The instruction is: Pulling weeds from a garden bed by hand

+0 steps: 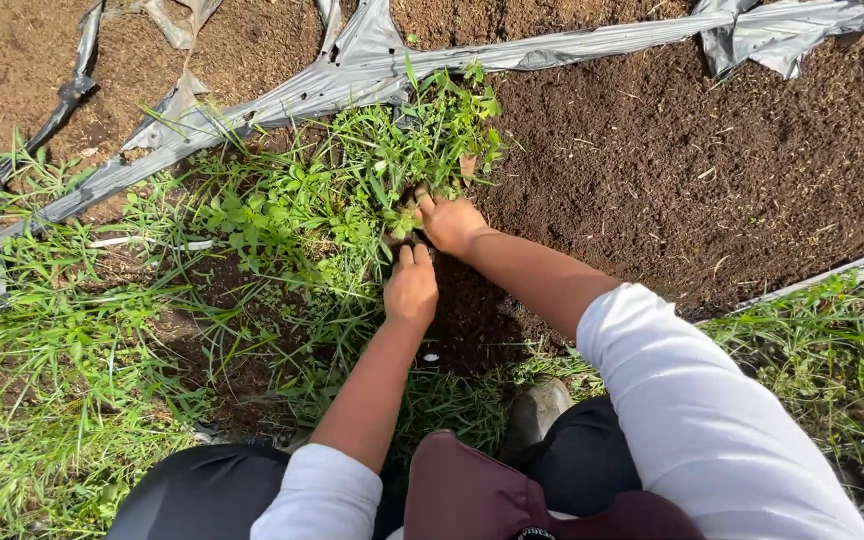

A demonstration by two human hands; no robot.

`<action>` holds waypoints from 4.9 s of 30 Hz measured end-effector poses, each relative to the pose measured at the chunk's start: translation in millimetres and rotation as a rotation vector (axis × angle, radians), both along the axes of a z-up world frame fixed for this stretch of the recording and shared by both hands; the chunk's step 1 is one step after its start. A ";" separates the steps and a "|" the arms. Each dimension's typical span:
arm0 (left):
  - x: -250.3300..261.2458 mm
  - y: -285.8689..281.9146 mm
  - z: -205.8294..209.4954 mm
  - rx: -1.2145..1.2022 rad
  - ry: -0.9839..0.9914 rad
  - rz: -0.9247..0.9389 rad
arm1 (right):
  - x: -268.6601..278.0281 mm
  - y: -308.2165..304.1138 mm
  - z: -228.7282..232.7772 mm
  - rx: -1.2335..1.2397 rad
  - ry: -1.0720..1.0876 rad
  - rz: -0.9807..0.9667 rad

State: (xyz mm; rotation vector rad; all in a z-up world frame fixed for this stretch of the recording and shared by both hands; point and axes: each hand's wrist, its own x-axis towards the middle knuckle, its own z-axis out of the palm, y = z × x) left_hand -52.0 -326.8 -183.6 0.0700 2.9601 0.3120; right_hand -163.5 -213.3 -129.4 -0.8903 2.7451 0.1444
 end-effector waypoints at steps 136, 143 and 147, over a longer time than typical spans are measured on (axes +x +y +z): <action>-51.4 2.6 53.4 0.732 -0.131 0.364 | -41.2 87.0 15.2 -0.420 -0.022 -0.173; -47.1 -2.3 35.4 0.592 -0.177 0.265 | -66.1 34.6 -21.1 0.003 -0.077 -0.052; -46.5 -0.3 23.4 0.573 -0.098 0.237 | -74.3 32.6 16.7 -0.080 -0.206 -0.089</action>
